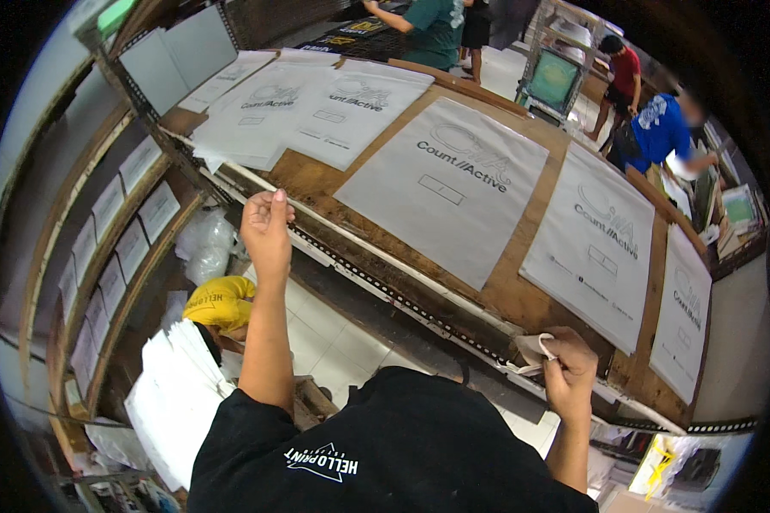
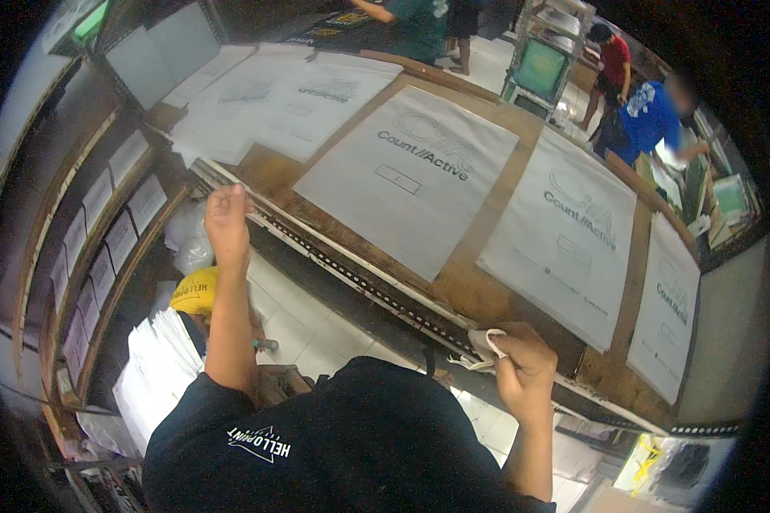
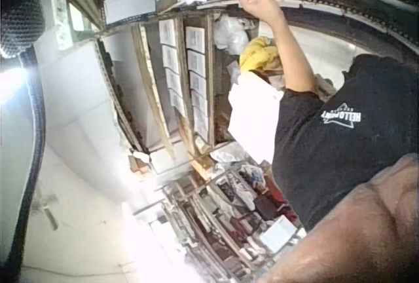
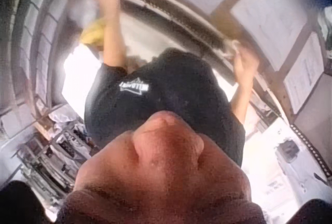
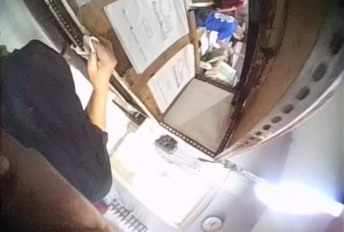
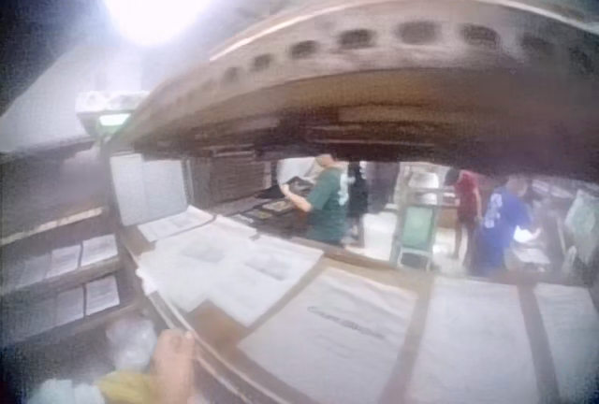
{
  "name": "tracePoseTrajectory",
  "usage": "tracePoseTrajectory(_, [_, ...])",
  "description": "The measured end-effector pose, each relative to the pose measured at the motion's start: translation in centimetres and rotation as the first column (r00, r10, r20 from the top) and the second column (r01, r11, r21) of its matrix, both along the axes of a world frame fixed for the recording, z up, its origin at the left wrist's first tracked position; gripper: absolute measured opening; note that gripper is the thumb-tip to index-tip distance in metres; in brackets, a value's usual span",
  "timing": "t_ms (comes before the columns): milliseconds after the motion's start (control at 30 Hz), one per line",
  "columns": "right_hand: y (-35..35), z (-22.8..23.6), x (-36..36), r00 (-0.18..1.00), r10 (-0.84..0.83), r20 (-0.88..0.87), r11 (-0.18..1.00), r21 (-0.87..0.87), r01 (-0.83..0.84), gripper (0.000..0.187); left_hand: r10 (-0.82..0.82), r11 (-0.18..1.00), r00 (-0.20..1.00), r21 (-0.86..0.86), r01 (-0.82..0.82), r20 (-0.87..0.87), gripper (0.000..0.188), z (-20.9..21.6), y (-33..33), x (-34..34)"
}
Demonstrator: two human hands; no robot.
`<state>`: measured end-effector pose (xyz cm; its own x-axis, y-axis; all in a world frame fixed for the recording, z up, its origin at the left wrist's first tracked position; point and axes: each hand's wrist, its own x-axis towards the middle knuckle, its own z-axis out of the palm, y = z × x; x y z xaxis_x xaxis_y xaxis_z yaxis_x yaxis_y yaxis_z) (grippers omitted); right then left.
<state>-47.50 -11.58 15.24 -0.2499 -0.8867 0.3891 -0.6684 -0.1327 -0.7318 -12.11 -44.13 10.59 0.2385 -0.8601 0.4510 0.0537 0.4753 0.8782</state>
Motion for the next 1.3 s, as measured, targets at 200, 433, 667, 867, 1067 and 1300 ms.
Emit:
tracePoseTrajectory(200, [0.4, -2.0, -2.0, 0.99, -0.067, 0.122, 0.997, -0.015, 0.07, 0.028, -0.127, 0.991, 0.961, 0.079, 0.111, 0.246, 0.026, 3.7, -2.1, -3.2])
tracePoseTrajectory(433, [0.3, -1.9, -3.0, 0.984, -0.026, 0.178, 0.999, -0.017, 0.029, 0.031, 0.019, 0.933, 0.506, -0.197, 0.301, 0.862, 0.036, 6.7, -9.5, -12.9])
tracePoseTrajectory(667, [0.2, -2.0, -2.7, 0.997, -0.037, 0.061, 0.998, -0.039, 0.04, 0.029, -0.204, 0.979, 0.013, 0.204, -0.015, 0.979, 0.083, 7.0, -14.6, -20.3])
tracePoseTrajectory(867, [0.2, -2.3, -2.0, 0.993, -0.087, 0.08, 0.994, -0.064, 0.092, 0.027, -0.28, 0.959, -0.021, 0.281, 0.043, 0.96, 0.056, 7.8, -14.4, -20.5])
tracePoseTrajectory(1067, [0.1, -2.4, -1.9, 0.989, -0.102, 0.106, 0.992, -0.07, 0.109, 0.028, -0.043, 0.992, 0.395, -0.009, 0.128, 0.918, 0.026, 6.1, -14.0, -18.0])
tracePoseTrajectory(1300, [0.3, -3.3, -2.2, 0.986, -0.155, 0.06, 0.985, -0.071, 0.159, 0.024, 0.118, 0.958, 0.455, -0.221, 0.182, 0.883, 0.028, 8.3, -26.6, -8.5])
